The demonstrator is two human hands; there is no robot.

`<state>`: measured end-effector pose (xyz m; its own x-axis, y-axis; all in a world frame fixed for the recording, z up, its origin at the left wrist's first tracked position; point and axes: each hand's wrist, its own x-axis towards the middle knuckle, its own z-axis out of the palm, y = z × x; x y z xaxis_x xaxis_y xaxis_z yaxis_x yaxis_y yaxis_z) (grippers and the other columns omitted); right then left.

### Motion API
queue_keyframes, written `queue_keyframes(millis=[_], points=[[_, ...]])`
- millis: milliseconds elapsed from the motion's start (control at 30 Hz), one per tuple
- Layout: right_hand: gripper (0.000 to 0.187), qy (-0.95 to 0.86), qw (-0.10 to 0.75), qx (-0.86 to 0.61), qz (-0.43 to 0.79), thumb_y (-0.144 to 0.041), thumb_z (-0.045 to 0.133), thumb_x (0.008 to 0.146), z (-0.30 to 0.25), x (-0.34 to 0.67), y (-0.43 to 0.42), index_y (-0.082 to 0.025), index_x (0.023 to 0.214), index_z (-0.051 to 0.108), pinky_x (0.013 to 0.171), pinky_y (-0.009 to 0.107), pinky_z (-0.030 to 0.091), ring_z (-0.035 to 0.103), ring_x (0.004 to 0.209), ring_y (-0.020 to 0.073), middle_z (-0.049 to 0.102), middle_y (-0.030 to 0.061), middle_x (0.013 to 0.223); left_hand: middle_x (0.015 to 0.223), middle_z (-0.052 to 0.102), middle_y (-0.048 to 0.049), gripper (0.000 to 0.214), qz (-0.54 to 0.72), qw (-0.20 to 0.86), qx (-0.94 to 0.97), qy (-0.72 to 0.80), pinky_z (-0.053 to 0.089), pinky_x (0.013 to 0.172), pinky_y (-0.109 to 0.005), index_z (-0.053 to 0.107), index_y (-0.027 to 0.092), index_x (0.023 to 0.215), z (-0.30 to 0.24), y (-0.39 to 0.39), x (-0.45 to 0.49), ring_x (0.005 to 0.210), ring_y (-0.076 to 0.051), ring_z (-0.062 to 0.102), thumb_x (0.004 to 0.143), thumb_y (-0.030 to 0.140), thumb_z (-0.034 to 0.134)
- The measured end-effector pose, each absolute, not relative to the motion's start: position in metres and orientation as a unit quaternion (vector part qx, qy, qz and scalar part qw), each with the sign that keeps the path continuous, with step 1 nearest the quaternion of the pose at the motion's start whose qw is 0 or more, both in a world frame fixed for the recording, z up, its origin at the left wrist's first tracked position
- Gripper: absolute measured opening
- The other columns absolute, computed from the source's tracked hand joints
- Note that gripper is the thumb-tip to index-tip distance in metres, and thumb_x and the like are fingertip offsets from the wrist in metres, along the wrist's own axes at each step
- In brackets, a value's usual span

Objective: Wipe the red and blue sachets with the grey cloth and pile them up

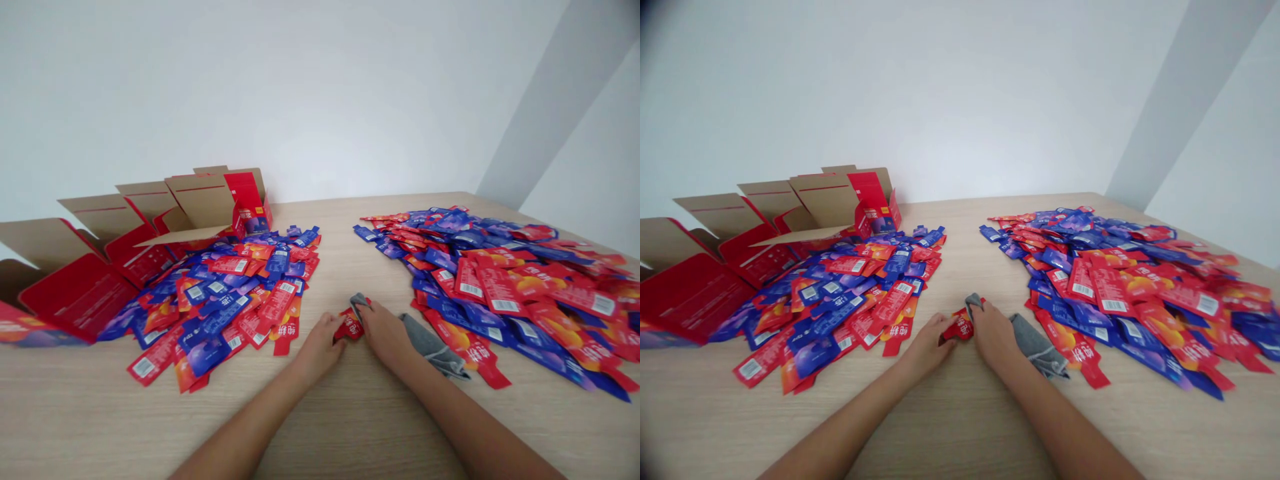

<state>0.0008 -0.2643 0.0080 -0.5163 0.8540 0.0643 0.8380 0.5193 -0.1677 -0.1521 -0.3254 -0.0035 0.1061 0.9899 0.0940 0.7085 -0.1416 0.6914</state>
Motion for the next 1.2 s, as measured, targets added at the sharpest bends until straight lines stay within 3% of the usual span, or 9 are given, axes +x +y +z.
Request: queue_keyframes(millis=[167,333,433,533,600,667,833,1200], points=[[0.037,-0.870,0.072,-0.484,0.063,-0.020,0.027,0.092,0.009,0.002,-0.263,-0.019,0.120,0.052,0.076,0.027,0.043,0.058,0.094,0.0191,0.059,0.0105,0.109,0.104,0.051,-0.0101,0.030,0.164,0.113,0.753,0.628,0.044,0.085,-0.032,0.053,0.017,0.110,-0.006,-0.327,-0.145,0.097,-0.021,0.052,0.085,0.010,0.038],[0.037,-0.829,0.081,-0.546,0.089,-0.022,0.028,0.092,0.010,0.019,-0.251,-0.017,0.116,0.056,0.073,0.028,0.043,0.060,0.088,0.0198,0.062,0.0115,0.101,0.100,0.054,-0.0090,0.029,0.177,0.112,0.722,0.659,0.043,0.076,-0.030,0.057,0.021,0.106,0.003,-0.330,-0.148,0.088,-0.020,0.056,0.084,0.012,0.040],[0.038,-0.810,0.162,-0.553,0.108,-0.021,0.028,0.092,0.012,0.030,-0.244,-0.016,0.119,0.054,0.079,0.028,0.043,0.058,0.094,0.0185,0.061,0.0113,0.105,0.086,0.057,-0.0054,0.019,0.266,0.179,0.672,0.668,0.043,0.070,-0.026,0.062,0.021,0.088,0.005,-0.330,-0.153,0.076,-0.017,0.056,0.085,0.021,0.043],[0.039,-0.800,0.303,-0.500,0.132,-0.023,0.027,0.092,0.015,0.029,-0.248,-0.016,0.121,0.052,0.082,0.028,0.043,0.057,0.095,0.0176,0.061,0.0094,0.104,0.060,0.054,-0.0010,0.032,0.360,0.346,0.569,0.653,0.038,0.048,-0.021,0.055,0.019,0.068,0.001,-0.327,-0.158,0.050,-0.012,0.049,0.087,0.037,0.036],[0.039,-0.815,0.329,-0.456,0.141,-0.023,0.027,0.092,0.017,0.021,-0.258,-0.017,0.122,0.051,0.081,0.027,0.043,0.056,0.093,0.0170,0.061,0.0087,0.103,0.049,0.050,0.0025,0.035,0.387,0.457,0.486,0.636,0.027,0.036,-0.019,0.049,0.019,0.065,-0.003,-0.324,-0.159,0.034,-0.008,0.037,0.085,0.044,0.035],[0.039,-0.853,0.275,-0.418,0.148,-0.022,0.028,0.092,0.016,0.010,-0.268,-0.019,0.123,0.051,0.081,0.026,0.042,0.057,0.091,0.0164,0.060,0.0082,0.103,0.045,0.050,0.0047,0.031,0.394,0.512,0.443,0.622,0.021,0.031,-0.018,0.048,0.019,0.066,-0.006,-0.323,-0.159,0.028,-0.007,0.032,0.081,0.045,0.040],[0.039,-0.890,0.089,-0.430,0.125,-0.022,0.030,0.092,0.011,-0.006,-0.271,-0.024,0.125,0.050,0.074,0.027,0.043,0.058,0.092,0.0185,0.058,0.0095,0.108,0.039,0.047,0.0063,0.028,0.372,0.528,0.435,0.628,0.020,0.029,-0.017,0.049,0.018,0.064,-0.002,-0.321,-0.156,0.024,-0.006,0.032,0.078,0.042,0.045],[0.039,-0.862,0.050,-0.496,0.096,-0.020,0.029,0.091,0.011,0.006,-0.258,-0.023,0.121,0.053,0.070,0.027,0.043,0.061,0.088,0.0198,0.061,0.0097,0.101,0.038,0.047,0.0059,0.032,0.440,0.539,0.386,0.606,0.019,0.028,-0.017,0.050,0.018,0.059,-0.002,-0.325,-0.158,0.025,-0.004,0.030,0.075,0.046,0.051]])
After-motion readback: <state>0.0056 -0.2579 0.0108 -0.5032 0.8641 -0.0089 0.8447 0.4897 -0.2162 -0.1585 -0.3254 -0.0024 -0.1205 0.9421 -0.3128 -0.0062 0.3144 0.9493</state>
